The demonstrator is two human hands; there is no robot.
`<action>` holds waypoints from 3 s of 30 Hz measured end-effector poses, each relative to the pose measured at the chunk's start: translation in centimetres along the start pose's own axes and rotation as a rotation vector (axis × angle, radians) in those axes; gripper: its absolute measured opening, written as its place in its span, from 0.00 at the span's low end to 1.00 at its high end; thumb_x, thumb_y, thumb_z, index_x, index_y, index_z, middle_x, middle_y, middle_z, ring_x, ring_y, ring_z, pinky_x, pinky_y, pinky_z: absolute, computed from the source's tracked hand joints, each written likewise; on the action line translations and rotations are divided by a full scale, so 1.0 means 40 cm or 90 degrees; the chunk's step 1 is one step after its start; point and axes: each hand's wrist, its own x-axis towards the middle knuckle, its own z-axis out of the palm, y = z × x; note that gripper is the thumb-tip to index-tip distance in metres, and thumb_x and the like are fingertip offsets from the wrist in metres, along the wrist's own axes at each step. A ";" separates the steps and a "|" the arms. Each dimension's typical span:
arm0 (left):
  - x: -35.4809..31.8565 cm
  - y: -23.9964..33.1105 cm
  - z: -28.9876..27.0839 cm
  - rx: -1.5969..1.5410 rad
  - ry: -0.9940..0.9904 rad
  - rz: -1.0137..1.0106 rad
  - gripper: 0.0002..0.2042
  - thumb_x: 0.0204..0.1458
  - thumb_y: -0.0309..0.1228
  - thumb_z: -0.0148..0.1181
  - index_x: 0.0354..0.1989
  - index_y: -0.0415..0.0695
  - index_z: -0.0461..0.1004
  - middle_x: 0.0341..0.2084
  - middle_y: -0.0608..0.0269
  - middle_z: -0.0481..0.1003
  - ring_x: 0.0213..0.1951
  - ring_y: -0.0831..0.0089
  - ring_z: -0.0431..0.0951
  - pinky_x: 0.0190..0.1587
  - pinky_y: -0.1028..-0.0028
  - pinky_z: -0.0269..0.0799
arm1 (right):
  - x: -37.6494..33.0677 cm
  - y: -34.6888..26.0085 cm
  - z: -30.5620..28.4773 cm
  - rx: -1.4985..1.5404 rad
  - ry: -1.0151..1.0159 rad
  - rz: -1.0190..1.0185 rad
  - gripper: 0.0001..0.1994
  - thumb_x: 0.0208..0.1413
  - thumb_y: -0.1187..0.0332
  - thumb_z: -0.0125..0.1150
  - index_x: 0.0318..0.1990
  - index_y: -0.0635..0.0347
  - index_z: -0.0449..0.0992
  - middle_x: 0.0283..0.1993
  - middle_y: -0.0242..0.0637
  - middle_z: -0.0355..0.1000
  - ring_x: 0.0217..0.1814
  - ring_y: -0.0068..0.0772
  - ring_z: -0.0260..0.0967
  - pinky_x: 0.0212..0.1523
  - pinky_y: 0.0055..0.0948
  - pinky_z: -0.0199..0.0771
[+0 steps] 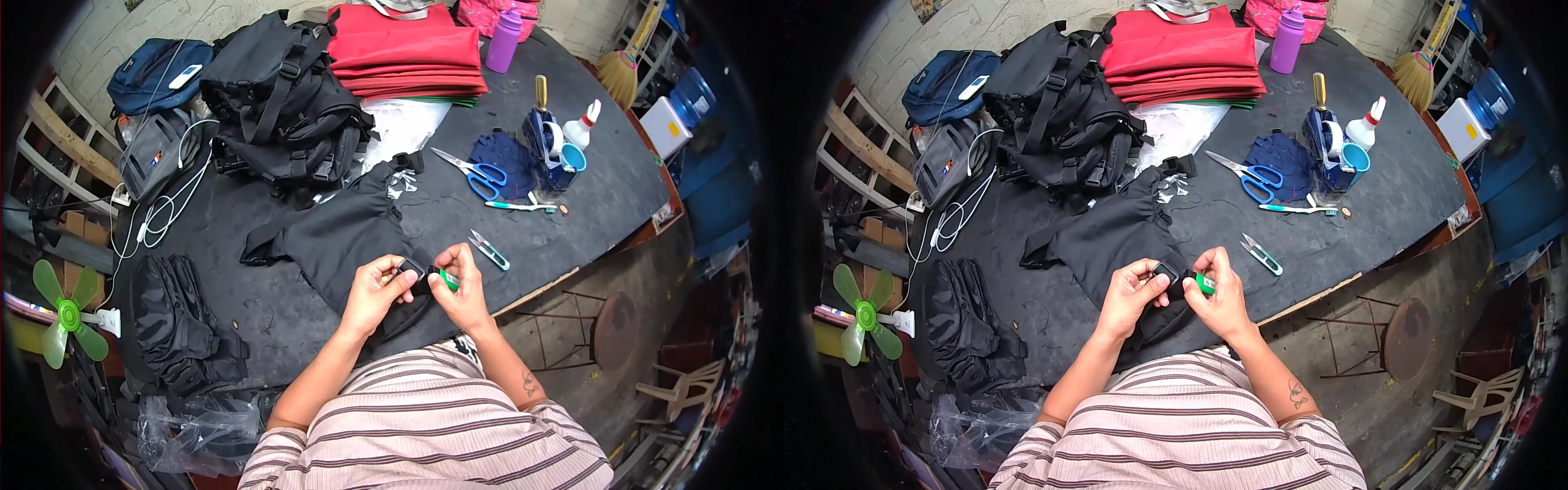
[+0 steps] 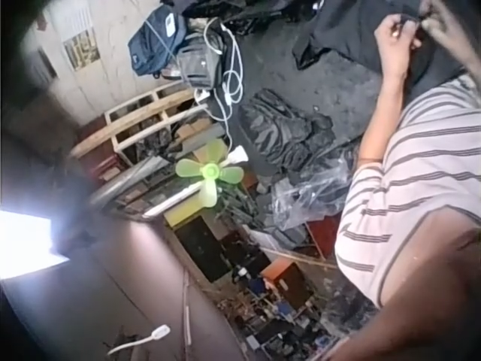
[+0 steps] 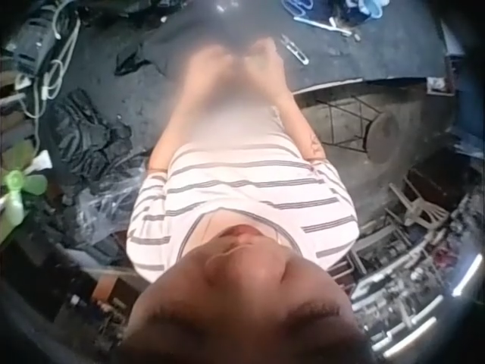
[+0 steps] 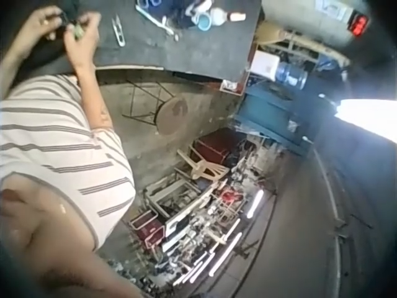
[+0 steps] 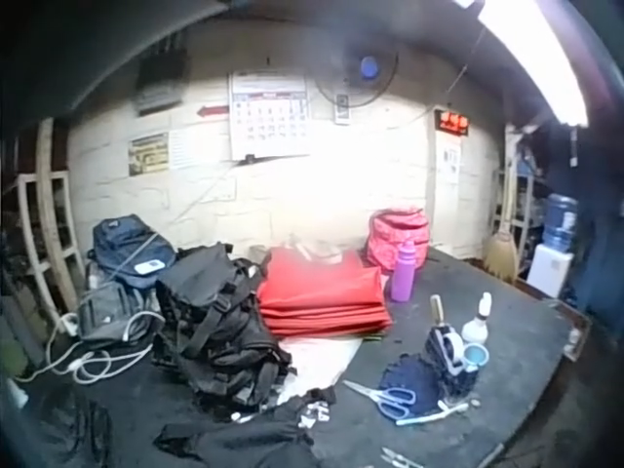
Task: Inspecting and trimming loose threads from black shoulder bags in a manufacturing setting.
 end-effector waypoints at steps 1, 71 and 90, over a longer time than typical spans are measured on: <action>0.001 -0.002 -0.003 0.000 0.001 0.001 0.06 0.54 0.29 0.58 0.33 0.39 0.73 0.20 0.72 0.71 0.21 0.87 0.68 0.25 0.86 0.64 | 0.003 0.017 -0.003 0.063 -0.018 0.022 0.13 0.46 0.75 0.57 0.38 0.62 0.60 0.31 0.34 0.63 0.31 0.20 0.62 0.33 0.22 0.63; -0.051 0.024 -0.232 -0.286 -0.353 -0.115 0.20 0.61 0.32 0.38 0.57 0.31 0.61 0.54 0.53 0.67 0.55 0.67 0.68 0.58 0.68 0.62 | 0.207 -0.040 0.015 0.334 0.102 -0.078 0.14 0.55 0.70 0.58 0.48 0.64 0.70 0.47 0.30 0.67 0.51 0.20 0.61 0.54 0.20 0.57; -0.007 0.091 -0.138 0.583 -0.090 -0.004 0.20 0.55 0.35 0.52 0.54 0.38 0.66 0.55 0.55 0.66 0.57 0.67 0.63 0.63 0.72 0.52 | 0.283 -0.106 -0.025 0.033 0.133 -0.279 0.10 0.51 0.72 0.56 0.42 0.61 0.74 0.43 0.36 0.64 0.48 0.31 0.64 0.52 0.28 0.61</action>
